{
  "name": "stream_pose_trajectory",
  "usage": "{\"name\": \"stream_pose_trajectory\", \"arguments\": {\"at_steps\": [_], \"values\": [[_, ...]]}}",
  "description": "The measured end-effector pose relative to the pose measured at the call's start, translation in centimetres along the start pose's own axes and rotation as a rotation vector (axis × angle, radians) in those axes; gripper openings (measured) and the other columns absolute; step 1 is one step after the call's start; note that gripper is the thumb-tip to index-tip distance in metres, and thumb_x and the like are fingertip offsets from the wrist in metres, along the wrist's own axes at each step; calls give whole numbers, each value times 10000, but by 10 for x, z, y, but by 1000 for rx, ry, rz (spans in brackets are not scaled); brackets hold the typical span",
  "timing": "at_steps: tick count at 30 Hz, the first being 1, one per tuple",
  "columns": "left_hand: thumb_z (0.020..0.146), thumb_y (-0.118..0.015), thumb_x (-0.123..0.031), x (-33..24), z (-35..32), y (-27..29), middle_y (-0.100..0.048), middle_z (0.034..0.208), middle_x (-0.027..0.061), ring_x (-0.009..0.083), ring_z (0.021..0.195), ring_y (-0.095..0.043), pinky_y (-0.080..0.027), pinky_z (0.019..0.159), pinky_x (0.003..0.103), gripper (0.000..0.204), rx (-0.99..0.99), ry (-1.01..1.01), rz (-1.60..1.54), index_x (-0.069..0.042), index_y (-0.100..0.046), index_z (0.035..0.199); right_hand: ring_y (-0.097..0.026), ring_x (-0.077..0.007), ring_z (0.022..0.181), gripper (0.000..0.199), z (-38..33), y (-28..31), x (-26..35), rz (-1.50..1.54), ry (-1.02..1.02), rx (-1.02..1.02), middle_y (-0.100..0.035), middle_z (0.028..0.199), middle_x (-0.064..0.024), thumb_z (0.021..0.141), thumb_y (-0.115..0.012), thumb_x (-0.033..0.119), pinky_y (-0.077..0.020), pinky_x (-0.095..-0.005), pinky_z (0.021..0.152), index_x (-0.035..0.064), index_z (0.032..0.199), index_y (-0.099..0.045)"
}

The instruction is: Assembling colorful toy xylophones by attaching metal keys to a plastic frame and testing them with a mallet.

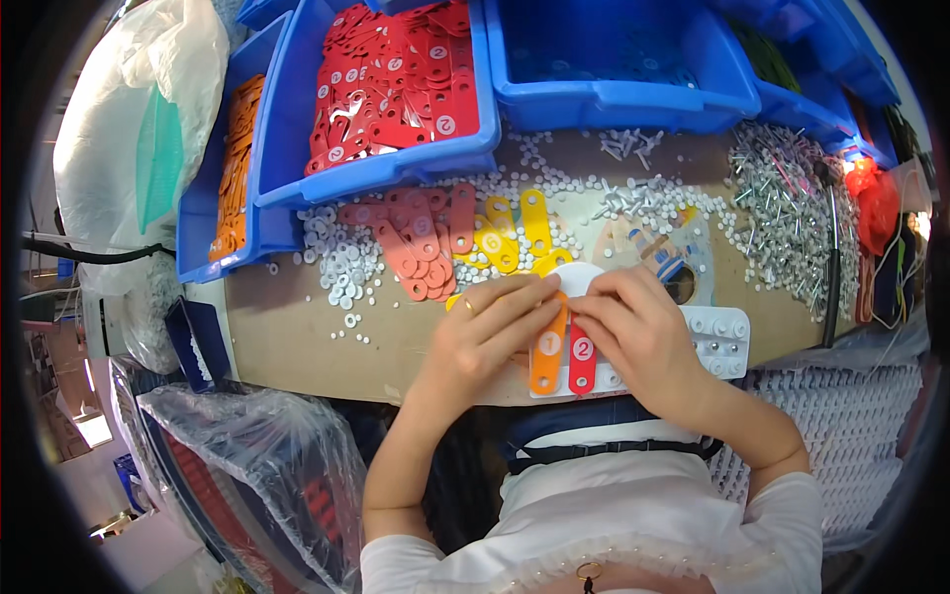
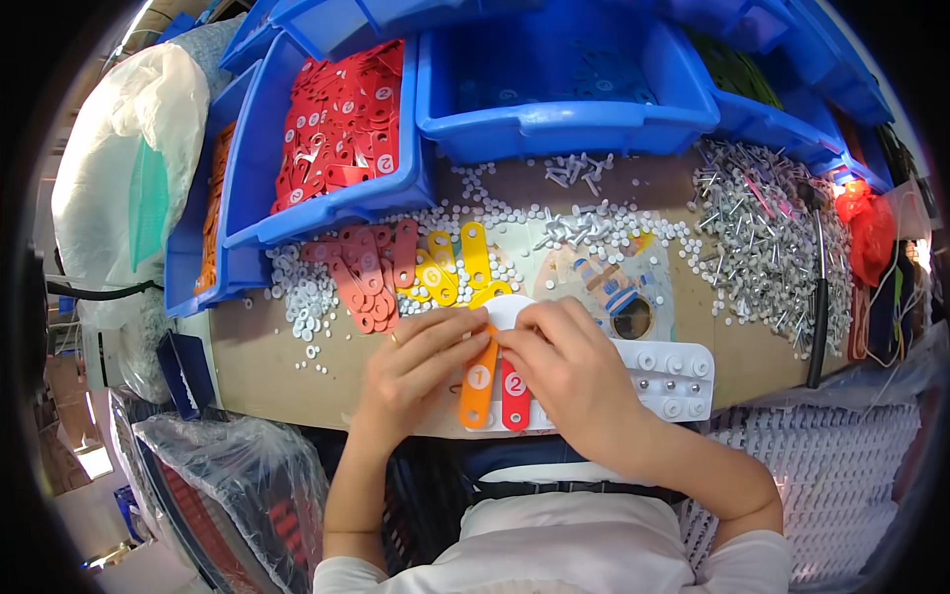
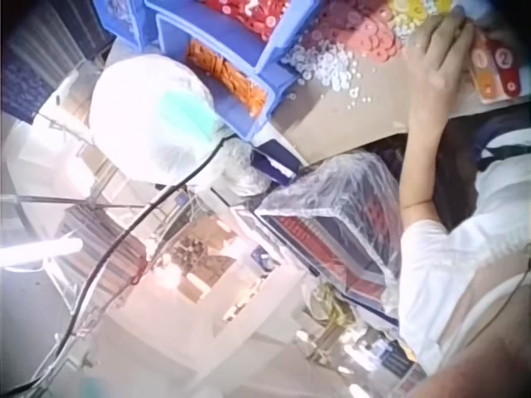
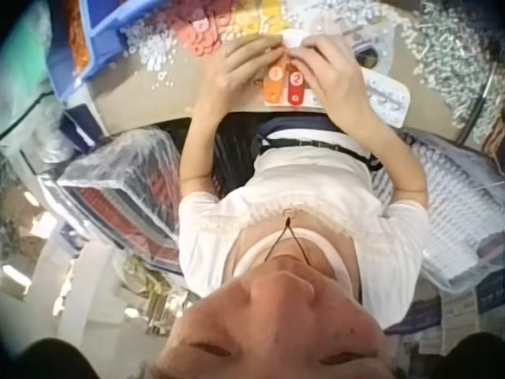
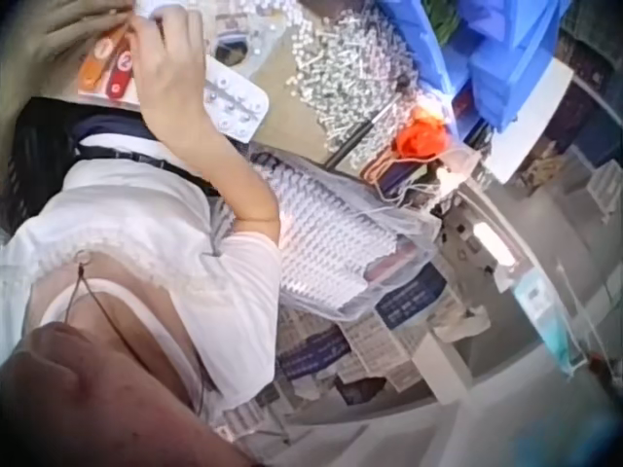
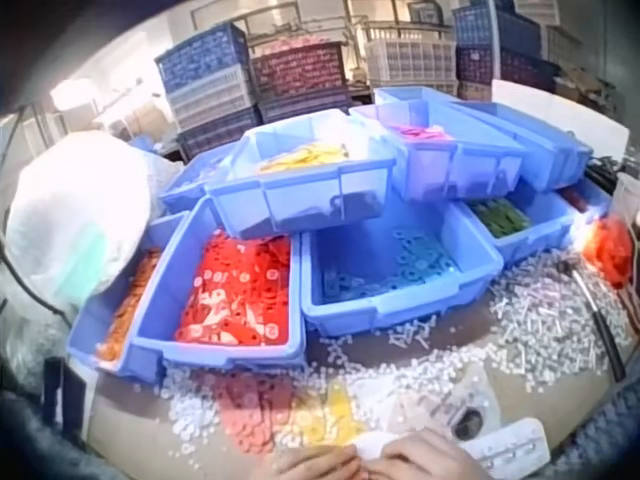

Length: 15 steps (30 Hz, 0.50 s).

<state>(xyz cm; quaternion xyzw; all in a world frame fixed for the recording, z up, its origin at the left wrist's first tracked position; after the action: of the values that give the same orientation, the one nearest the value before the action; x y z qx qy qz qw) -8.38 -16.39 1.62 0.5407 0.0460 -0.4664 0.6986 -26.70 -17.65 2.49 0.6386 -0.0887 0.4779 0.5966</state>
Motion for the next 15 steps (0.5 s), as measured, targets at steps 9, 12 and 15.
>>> {"name": "stream_pose_trajectory", "arguments": {"at_steps": [9,12,15], "values": [[656,-812,-315,-21,-12,8,-534,1368,103,319,1266,-470,-352,1047,453,727,217,147,38,-21,-579,1279,-438,-341,1165,777,-28,0,13,-259,91,142,-451,1276,-148,704,-789,316,-330,-493,1008,-27,1326,-475],[681,-818,-327,-14,-18,4,-514,1393,104,321,1298,-451,-338,1067,462,736,209,145,8,-25,-559,1300,-424,-300,1222,762,-30,-1,14,-317,100,166,-451,1301,-139,752,-748,382,-293,-480,1060,-31,1326,-465],[671,-824,-307,-13,-19,5,-487,1415,117,335,1301,-448,-338,1080,461,758,238,147,4,-24,-538,1314,-409,-341,1211,810,-31,-2,12,-284,90,153,-430,1308,-148,720,-778,323,-280,-516,1054,-12,1369,-427]]}}
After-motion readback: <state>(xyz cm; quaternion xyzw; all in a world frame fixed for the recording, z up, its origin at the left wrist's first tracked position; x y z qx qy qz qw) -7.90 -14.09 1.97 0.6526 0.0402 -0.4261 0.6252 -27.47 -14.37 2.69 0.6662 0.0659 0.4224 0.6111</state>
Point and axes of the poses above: each hand's wrist, its own z-axis towards the middle knuckle, its own y-axis out of the back of the hand, x = y × z, the point moved 3 cm from there along z, towards the middle knuckle
